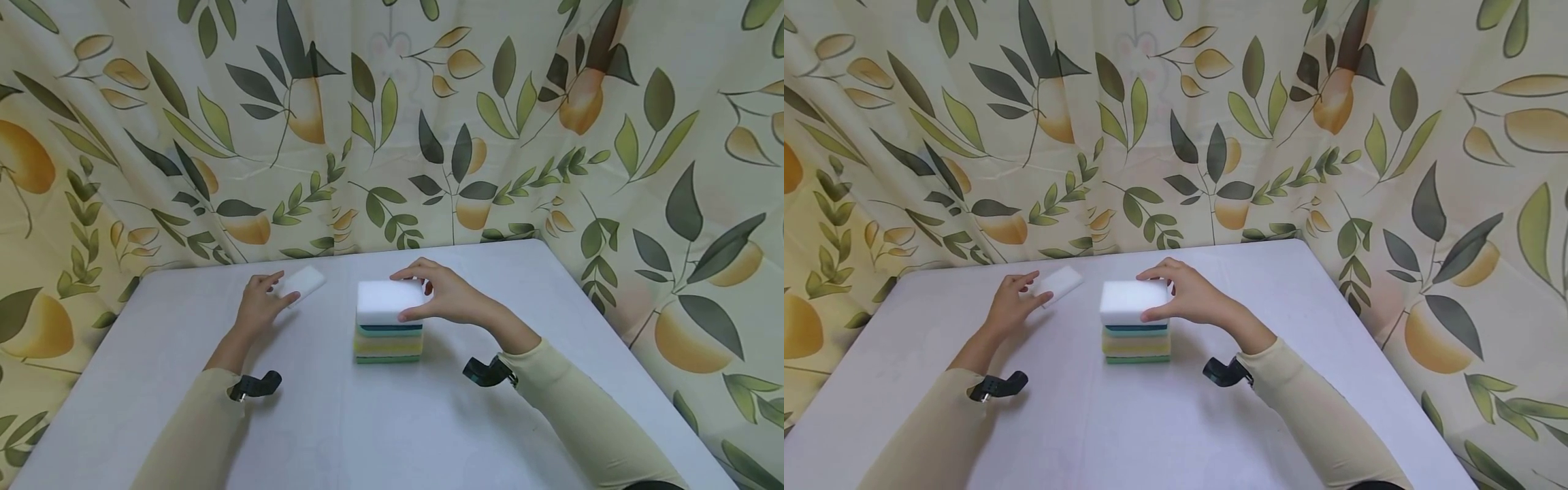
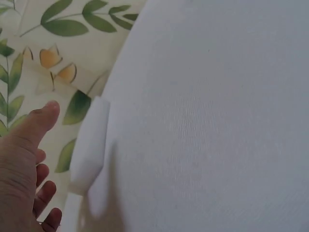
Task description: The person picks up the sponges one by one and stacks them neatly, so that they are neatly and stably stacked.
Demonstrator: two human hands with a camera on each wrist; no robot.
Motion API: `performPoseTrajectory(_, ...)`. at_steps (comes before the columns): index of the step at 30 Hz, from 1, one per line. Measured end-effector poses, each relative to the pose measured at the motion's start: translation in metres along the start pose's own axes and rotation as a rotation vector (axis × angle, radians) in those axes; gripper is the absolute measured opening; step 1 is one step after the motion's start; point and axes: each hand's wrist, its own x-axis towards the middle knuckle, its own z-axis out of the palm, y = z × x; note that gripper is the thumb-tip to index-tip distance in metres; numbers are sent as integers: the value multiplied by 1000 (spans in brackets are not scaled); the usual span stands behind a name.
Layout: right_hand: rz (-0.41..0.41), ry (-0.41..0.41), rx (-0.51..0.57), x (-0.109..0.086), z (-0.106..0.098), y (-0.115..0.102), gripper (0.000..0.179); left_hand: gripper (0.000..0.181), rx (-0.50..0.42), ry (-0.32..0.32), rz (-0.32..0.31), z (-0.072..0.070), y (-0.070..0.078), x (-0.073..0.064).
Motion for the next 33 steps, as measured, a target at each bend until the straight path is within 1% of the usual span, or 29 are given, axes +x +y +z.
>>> performPoseTrajectory(3, -2, -3, -3, 0, 0, -1, 64, 76, 42, -30, -29, 2, -6, 6)
performPoseTrajectory(7, -5, -3, 0, 1, 0, -1, 64, 81, 123, -42, 3, 5, -12, 12)
performPoseTrajectory(9, -7, -1, 5, 1, 0, 0, 64, 83, 137, -38, 14, 6, -13, 14)
performPoseTrajectory(12, -1, 1, 10, 1, 0, 0, 64, 84, 137, -37, 6, 7, -14, 16)
performPoseTrajectory(16, 9, -1, 10, 1, 0, 0, 64, 87, 119, -46, -33, 10, -15, 17)
performPoseTrajectory(19, 12, -3, 6, 1, 0, 0, 65, 88, 109, -50, -50, 12, -17, 17)
performPoseTrajectory(23, 8, -2, 6, 1, 0, -1, 65, 88, 102, -45, -44, 15, -20, 17)
performPoseTrajectory(29, -7, 0, -6, 2, 1, 1, 63, 84, 137, -55, -23, 17, -22, 16)
performPoseTrajectory(33, -11, 2, -12, 1, 0, 1, 63, 82, 135, -48, -27, 17, -22, 16)
